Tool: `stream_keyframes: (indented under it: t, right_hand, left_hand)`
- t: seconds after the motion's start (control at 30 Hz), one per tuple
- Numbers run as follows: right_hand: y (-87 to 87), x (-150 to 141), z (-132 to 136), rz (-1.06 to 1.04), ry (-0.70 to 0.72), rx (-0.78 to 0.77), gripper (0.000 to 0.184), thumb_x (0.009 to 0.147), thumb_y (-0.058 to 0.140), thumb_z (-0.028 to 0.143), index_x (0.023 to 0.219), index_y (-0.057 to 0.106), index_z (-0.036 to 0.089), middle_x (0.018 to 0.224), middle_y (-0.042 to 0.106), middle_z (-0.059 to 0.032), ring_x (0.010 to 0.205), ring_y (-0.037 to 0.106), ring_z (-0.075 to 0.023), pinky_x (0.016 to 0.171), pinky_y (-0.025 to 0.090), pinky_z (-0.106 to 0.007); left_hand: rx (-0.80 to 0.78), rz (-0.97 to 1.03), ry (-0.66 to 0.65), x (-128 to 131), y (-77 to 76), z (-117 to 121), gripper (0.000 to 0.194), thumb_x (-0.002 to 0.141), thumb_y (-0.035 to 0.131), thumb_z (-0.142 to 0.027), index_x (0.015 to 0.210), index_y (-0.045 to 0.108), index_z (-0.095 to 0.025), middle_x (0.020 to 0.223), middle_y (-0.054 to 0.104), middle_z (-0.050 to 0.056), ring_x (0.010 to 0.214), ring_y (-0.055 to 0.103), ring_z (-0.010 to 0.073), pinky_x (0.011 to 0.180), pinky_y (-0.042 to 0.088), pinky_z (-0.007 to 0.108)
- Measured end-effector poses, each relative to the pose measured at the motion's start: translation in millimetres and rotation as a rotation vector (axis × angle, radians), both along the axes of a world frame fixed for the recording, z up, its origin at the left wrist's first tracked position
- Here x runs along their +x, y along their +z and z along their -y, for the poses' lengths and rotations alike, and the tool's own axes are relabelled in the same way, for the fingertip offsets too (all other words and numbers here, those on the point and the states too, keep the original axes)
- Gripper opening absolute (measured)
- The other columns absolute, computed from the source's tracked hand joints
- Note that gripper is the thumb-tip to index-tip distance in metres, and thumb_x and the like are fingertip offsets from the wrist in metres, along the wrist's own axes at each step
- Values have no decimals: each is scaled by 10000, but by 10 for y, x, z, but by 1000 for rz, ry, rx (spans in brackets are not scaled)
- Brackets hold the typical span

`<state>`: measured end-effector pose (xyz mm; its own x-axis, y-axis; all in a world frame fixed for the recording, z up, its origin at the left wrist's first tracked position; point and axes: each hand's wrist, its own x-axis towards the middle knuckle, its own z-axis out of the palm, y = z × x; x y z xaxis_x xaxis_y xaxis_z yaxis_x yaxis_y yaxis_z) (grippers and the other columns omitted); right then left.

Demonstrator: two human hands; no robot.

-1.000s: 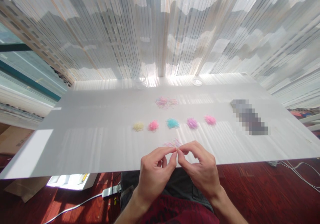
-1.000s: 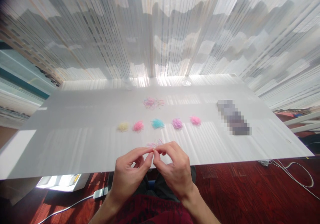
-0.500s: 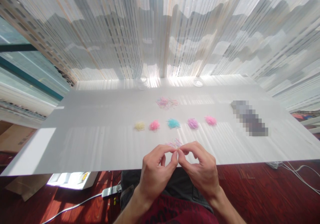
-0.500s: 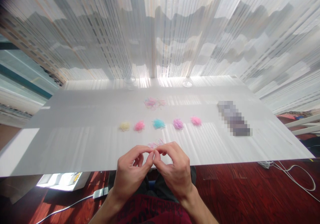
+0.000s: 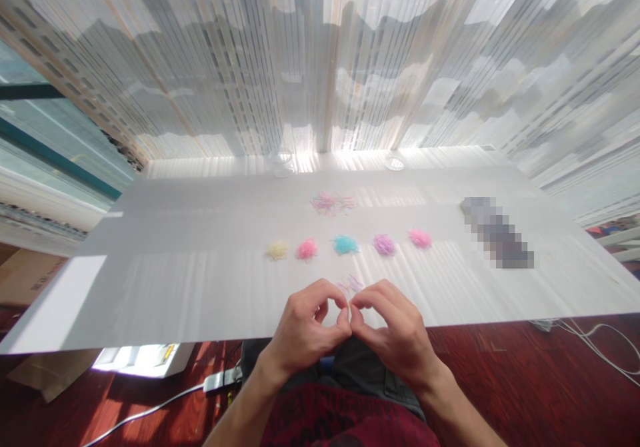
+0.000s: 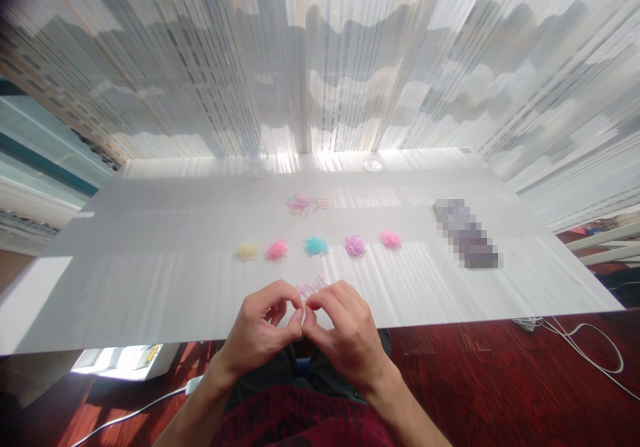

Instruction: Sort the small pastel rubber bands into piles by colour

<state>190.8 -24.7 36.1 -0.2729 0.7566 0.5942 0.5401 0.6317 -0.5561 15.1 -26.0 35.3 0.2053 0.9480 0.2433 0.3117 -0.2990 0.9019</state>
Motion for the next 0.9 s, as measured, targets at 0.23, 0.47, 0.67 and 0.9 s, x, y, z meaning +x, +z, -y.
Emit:
stream_keyframes:
  t: [0.23,0.47,0.67,0.9]
  right_hand:
    - [4,-5,-3,119,-19,65,169,914,595,61,853,619,217,741,668,-24,707,618,-191,648,513,-328]
    - [86,12,-5,-149,-4,-347,57,937,661,199,912,704,227,806,723,-11,711,659,-160,666,551,-280]
    - [91,69,1,-198,34,-606,124,946,698,296,866,774,240,773,762,5,675,670,-147,600,505,-254]
    - [99,64,-1,-208,1,-591,110,913,675,244,849,764,230,734,725,7,652,646,-146,585,500,-250]
  left_hand:
    - [-184,115,-43,-16,-32,-57,40,781,630,-140,766,622,-176,677,561,-37,518,340,62,462,296,184]
    - [-255,199,-26,-37,-63,-96,53,789,665,-204,767,632,-168,654,541,-33,523,323,69,464,268,191]
    - [-245,174,-54,-47,-56,-90,31,796,661,-190,786,640,-170,687,568,-23,532,339,70,471,279,191]
    - [-217,104,-50,-52,-64,-63,79,847,666,-236,836,686,-161,665,576,-12,520,336,72,460,280,194]
